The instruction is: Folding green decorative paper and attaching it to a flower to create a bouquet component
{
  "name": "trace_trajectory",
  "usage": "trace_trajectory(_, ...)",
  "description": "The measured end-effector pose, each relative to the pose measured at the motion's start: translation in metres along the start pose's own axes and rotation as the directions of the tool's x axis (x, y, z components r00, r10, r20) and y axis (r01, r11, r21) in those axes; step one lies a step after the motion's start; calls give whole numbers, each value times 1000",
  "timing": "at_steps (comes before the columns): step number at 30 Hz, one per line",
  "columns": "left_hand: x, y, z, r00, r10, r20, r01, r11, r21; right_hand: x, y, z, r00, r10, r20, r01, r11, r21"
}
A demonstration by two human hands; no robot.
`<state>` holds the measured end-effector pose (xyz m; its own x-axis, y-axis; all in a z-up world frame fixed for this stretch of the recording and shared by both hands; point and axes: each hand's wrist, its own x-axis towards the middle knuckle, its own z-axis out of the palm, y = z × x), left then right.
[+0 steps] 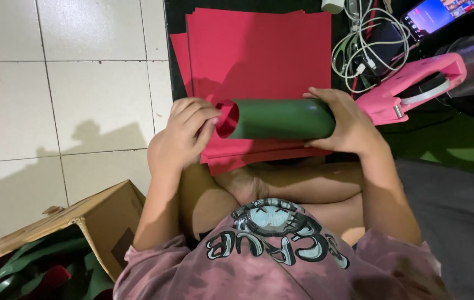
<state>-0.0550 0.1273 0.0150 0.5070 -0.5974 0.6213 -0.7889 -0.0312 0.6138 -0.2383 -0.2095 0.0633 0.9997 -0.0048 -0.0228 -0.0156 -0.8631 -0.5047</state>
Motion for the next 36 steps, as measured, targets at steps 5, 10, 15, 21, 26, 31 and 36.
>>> trace_trajectory(5,12,-28,18,988,83,129,-100,986,132,34,9,-4,988,47,148,-56,997,54)
trace_trajectory(10,23,-44,23,963,58,265,-118,970,215,55,28,-6,979,-55,197,51,998,23)
trace_trajectory(15,25,-50,25,959,19,284,-68,985,162,53,-7,-12,979,-202,7,194,928,-317)
trace_trajectory(21,32,-40,21,926,-109,363,67,990,126,44,-36,1,988,-147,-37,122,916,-383)
trace_trajectory(26,31,-41,23,917,-132,375,67,981,181,47,-24,2,977,-192,-89,154,932,-328)
trace_trajectory(31,32,-39,22,913,-147,380,91,983,162,54,-22,-4,953,-270,-140,215,924,-316)
trace_trajectory(36,33,-38,24,914,-163,372,106,980,167,55,-38,-12,967,-247,-59,208,904,-374)
